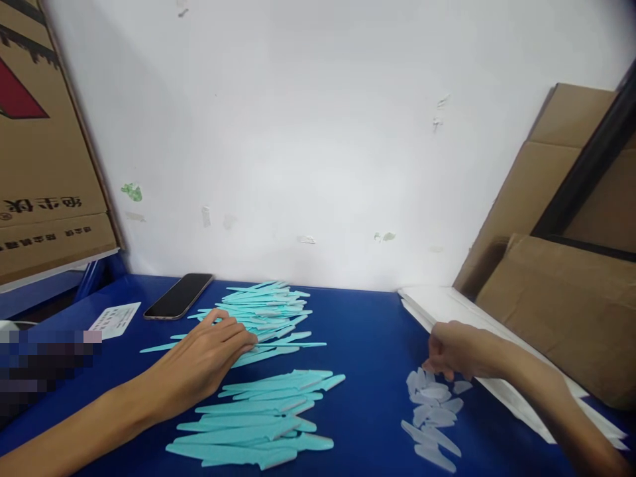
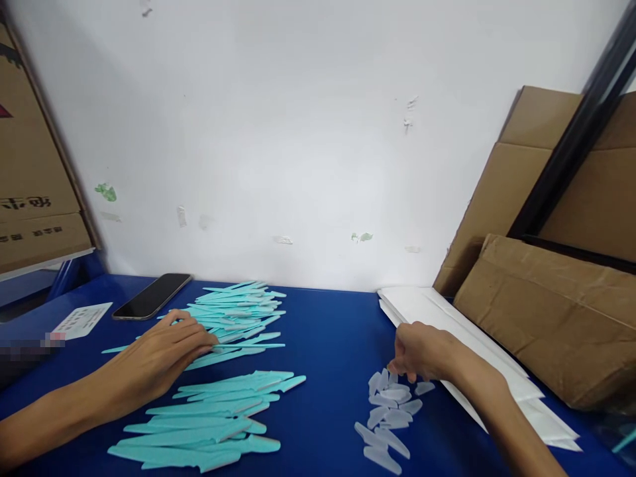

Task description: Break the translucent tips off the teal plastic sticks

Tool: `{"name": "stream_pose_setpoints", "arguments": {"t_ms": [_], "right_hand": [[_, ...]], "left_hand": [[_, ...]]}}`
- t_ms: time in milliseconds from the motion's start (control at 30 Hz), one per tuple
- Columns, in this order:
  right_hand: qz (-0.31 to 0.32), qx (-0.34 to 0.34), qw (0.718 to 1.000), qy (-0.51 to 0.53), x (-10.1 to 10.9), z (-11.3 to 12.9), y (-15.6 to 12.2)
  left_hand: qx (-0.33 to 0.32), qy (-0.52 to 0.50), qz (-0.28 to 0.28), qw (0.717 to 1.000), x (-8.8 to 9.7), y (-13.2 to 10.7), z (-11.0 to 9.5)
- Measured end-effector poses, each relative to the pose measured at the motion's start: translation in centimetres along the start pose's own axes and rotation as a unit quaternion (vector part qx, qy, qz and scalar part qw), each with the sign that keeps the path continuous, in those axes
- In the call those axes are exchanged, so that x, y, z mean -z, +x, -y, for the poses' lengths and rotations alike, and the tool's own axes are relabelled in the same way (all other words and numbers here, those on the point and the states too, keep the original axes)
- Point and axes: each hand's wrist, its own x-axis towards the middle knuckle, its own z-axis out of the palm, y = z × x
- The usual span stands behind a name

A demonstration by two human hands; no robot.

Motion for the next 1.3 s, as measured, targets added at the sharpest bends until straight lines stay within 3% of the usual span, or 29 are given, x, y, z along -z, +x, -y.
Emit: {"name": "stream_pose_setpoints", "arguments": {"t_ms": [200, 267, 333, 433, 600, 800, 867, 1300], "right_hand": [[-0.010, 0.039, 0.999, 0.003, 0.3, 1.0, -0.5], [-0.052, 0.060, 0.997, 0.001, 0.6, 1.3, -0.2], [-0.141, 0.103, 0.984, 0.028, 0.6, 2.0, 0.3], [-0.295, 0.186, 0.933, 0.091, -0.4, 4.0, 0.9], [-0.403, 0.343, 0.849, 0.009, -4.0, 7.6, 0.8], [-0.449, 0.486, 0.750, 0.007, -5.4, 9.8, -0.8], [-0.446, 0.519, 0.730, 0.015, -5.4, 10.1, -1.1], [-0.434, 0.552, 0.710, 0.061, -6.3, 9.9, -0.7]], "left_hand": [[-0.005, -0.015, 0.010, 1.000, 0.1, -0.1, -0.3], [0.000, -0.018, 0.008, 1.000, 0.2, -0.1, -0.4], [0.004, -0.020, 0.003, 1.000, 0.1, 0.0, -0.5], [-0.006, -0.024, -0.009, 1.000, -0.2, 0.0, -0.4], [-0.015, -0.021, -0.020, 0.999, -0.3, -0.1, -0.3], [-0.005, -0.027, -0.027, 0.999, 0.1, 0.0, -0.5], [-0.005, -0.028, -0.027, 0.999, 0.2, -0.1, -0.6], [-0.015, -0.029, -0.042, 0.999, 0.5, 0.2, -0.7]]}}
